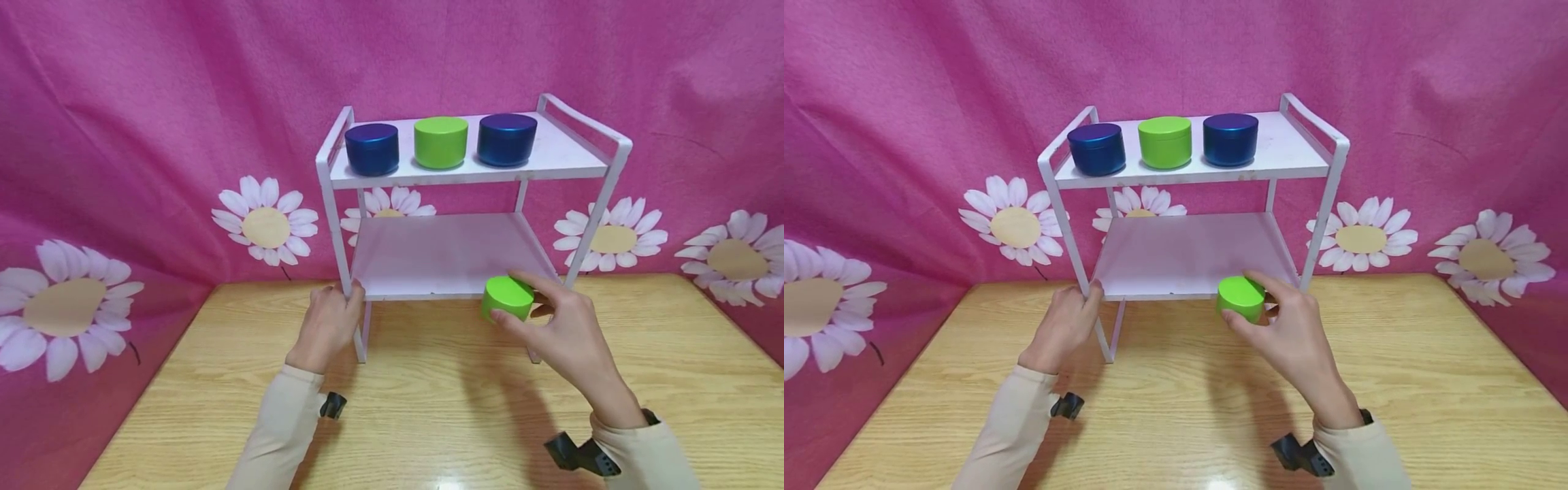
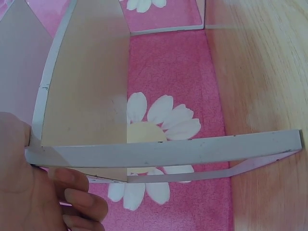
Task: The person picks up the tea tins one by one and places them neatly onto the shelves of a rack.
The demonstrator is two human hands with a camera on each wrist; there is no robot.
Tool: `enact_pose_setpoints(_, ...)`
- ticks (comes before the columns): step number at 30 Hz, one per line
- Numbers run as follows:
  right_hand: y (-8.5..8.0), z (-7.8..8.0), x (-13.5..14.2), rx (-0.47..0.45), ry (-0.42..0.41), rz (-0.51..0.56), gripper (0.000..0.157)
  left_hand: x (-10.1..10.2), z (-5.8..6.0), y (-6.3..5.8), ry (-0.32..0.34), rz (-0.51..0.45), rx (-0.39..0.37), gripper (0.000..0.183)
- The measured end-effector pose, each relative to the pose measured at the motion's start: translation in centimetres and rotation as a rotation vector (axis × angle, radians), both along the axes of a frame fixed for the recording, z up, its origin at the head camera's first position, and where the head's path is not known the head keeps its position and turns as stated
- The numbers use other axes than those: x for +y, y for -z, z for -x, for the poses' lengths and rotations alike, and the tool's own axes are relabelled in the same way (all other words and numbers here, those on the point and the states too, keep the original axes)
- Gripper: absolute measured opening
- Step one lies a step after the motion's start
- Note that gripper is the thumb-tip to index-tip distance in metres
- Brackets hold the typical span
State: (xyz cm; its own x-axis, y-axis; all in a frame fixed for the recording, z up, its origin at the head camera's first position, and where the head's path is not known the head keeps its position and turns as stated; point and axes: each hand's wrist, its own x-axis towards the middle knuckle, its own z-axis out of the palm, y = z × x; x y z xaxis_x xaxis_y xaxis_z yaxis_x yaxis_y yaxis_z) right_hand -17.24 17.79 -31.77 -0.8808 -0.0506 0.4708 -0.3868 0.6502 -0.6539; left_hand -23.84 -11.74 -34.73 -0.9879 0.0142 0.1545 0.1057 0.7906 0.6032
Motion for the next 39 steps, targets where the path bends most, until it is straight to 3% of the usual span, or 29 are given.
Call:
enact_pose_setpoints(10,-0.8,-0.1,0.9,0.087,0.071,-0.010,0.055,0.0,0.0,0.0,0.014,-0.023,0.003,0.051)
enact_pose_setpoints(16,-3.4,0.2,1.7,0.147,0.129,-0.038,0.059,0.0,0.1,-0.1,0.010,-0.001,0.008,0.052)
enact_pose_setpoints(21,-5.6,0.4,2.4,0.171,0.151,-0.047,0.058,0.2,0.0,-0.2,0.001,0.093,0.042,0.056)
enact_pose_setpoints(27,-6.6,0.7,2.9,0.136,0.145,-0.030,0.058,0.4,-0.4,-0.3,-0.045,0.234,0.093,0.058)
enact_pose_setpoints(34,-7.9,0.6,3.5,0.164,0.210,-0.028,0.058,0.4,-0.4,-0.4,-0.023,0.228,0.083,0.058)
enact_pose_setpoints(39,-9.1,0.6,3.6,0.193,0.223,-0.042,0.056,0.3,-0.4,-0.4,-0.028,0.176,0.036,0.057)
